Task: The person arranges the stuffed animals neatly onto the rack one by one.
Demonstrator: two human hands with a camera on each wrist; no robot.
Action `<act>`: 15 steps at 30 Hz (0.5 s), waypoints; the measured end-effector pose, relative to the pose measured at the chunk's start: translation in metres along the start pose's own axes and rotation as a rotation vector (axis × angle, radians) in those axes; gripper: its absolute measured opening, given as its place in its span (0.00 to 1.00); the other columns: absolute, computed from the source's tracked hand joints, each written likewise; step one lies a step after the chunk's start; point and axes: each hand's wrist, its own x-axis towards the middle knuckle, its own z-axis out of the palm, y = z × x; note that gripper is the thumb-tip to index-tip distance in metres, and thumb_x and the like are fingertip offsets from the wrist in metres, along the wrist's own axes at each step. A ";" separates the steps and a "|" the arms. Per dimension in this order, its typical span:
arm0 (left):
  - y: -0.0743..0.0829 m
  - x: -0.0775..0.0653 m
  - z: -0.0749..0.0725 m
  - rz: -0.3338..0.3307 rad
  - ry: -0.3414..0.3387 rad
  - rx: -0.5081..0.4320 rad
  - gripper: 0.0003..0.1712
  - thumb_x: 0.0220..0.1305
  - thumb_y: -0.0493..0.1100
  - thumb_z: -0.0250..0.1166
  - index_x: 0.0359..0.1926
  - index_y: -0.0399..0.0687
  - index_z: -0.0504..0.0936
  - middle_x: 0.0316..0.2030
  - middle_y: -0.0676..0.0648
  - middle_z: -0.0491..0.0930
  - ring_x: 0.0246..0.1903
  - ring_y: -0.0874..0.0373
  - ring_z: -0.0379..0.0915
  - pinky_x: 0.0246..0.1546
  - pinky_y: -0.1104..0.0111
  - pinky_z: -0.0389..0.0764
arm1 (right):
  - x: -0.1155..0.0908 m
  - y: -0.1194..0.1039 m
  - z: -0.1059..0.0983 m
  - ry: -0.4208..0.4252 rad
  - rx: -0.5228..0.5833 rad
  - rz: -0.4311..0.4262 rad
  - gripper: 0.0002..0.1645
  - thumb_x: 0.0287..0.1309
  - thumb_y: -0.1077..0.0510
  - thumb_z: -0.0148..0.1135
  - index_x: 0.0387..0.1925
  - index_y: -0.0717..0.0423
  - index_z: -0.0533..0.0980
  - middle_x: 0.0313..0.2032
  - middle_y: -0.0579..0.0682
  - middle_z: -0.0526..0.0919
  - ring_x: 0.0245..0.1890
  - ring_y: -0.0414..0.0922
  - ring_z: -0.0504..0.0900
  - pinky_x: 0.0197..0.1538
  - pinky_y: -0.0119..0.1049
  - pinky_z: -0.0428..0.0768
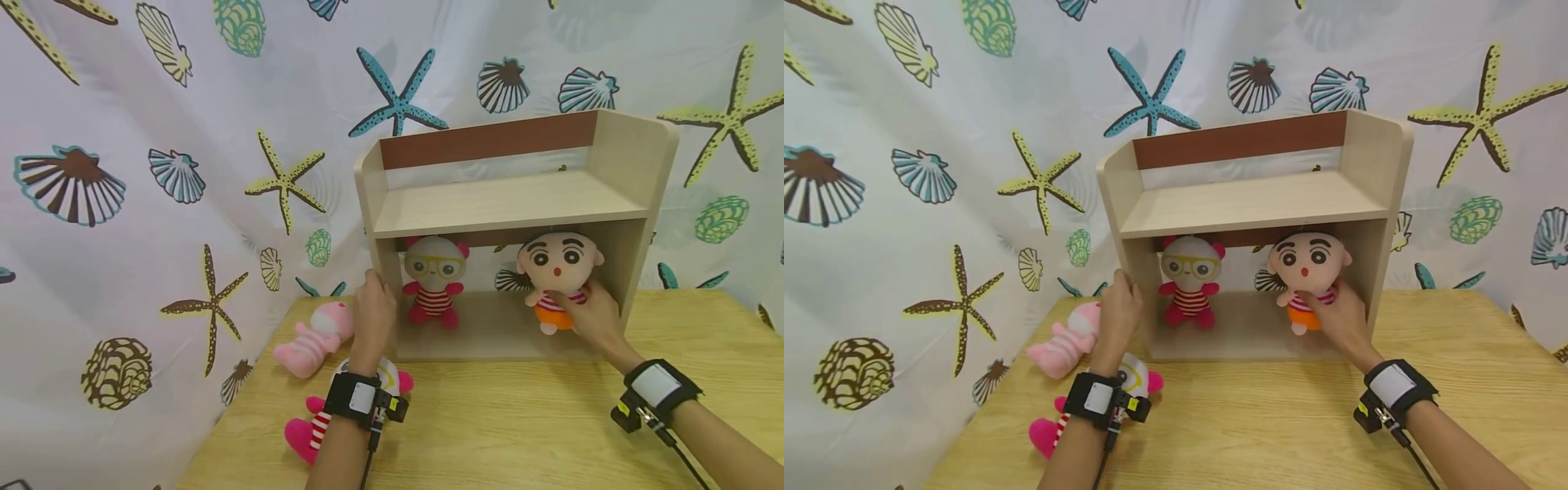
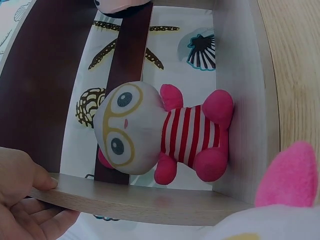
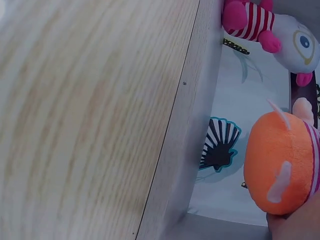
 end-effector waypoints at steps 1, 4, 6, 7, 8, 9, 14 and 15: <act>0.000 0.000 0.000 0.002 0.001 0.004 0.07 0.68 0.33 0.60 0.40 0.32 0.70 0.30 0.27 0.80 0.34 0.32 0.82 0.30 0.46 0.80 | 0.001 0.001 0.000 -0.003 0.000 0.006 0.35 0.69 0.46 0.60 0.61 0.71 0.65 0.50 0.70 0.77 0.46 0.65 0.77 0.50 0.63 0.74; 0.000 -0.001 0.001 0.004 0.001 0.002 0.07 0.68 0.32 0.60 0.40 0.32 0.70 0.30 0.27 0.79 0.33 0.31 0.82 0.29 0.46 0.80 | 0.002 0.003 0.001 -0.005 -0.005 0.020 0.35 0.69 0.46 0.60 0.61 0.71 0.64 0.51 0.71 0.77 0.46 0.65 0.76 0.50 0.63 0.74; -0.001 0.000 0.001 -0.001 -0.001 -0.001 0.07 0.68 0.33 0.60 0.40 0.32 0.70 0.30 0.27 0.79 0.33 0.31 0.82 0.29 0.46 0.80 | 0.004 0.005 0.001 -0.004 -0.007 0.029 0.35 0.69 0.46 0.60 0.61 0.71 0.64 0.51 0.71 0.76 0.47 0.66 0.76 0.51 0.63 0.74; -0.001 0.000 0.001 -0.003 -0.003 -0.001 0.07 0.68 0.33 0.60 0.40 0.32 0.70 0.30 0.26 0.80 0.33 0.32 0.82 0.29 0.46 0.80 | 0.005 0.006 0.002 0.000 -0.011 0.031 0.35 0.69 0.46 0.60 0.60 0.71 0.65 0.50 0.72 0.77 0.47 0.66 0.76 0.51 0.63 0.74; 0.000 0.000 0.001 -0.006 -0.003 -0.001 0.07 0.68 0.33 0.60 0.40 0.32 0.70 0.30 0.26 0.80 0.33 0.32 0.82 0.29 0.46 0.81 | 0.006 0.007 0.002 0.004 -0.015 0.032 0.34 0.69 0.46 0.60 0.59 0.72 0.65 0.50 0.72 0.77 0.46 0.66 0.76 0.51 0.63 0.73; 0.000 0.000 0.000 -0.007 -0.004 0.001 0.07 0.68 0.33 0.60 0.40 0.32 0.70 0.30 0.26 0.80 0.33 0.32 0.82 0.29 0.46 0.81 | 0.008 0.008 0.003 0.007 -0.019 0.035 0.34 0.69 0.46 0.59 0.59 0.72 0.65 0.49 0.72 0.77 0.46 0.66 0.76 0.50 0.64 0.73; -0.001 0.000 0.000 -0.001 0.002 0.013 0.07 0.68 0.32 0.60 0.39 0.32 0.70 0.29 0.27 0.80 0.33 0.32 0.82 0.29 0.46 0.80 | 0.011 0.012 0.005 0.007 -0.021 0.044 0.34 0.69 0.46 0.59 0.59 0.72 0.66 0.48 0.72 0.77 0.46 0.66 0.77 0.50 0.62 0.73; -0.001 -0.001 0.000 0.001 0.004 0.014 0.07 0.68 0.32 0.60 0.39 0.32 0.70 0.29 0.27 0.79 0.33 0.31 0.82 0.29 0.46 0.80 | 0.011 0.013 0.006 0.006 -0.018 0.045 0.34 0.69 0.47 0.59 0.59 0.72 0.66 0.49 0.72 0.77 0.46 0.66 0.77 0.50 0.62 0.73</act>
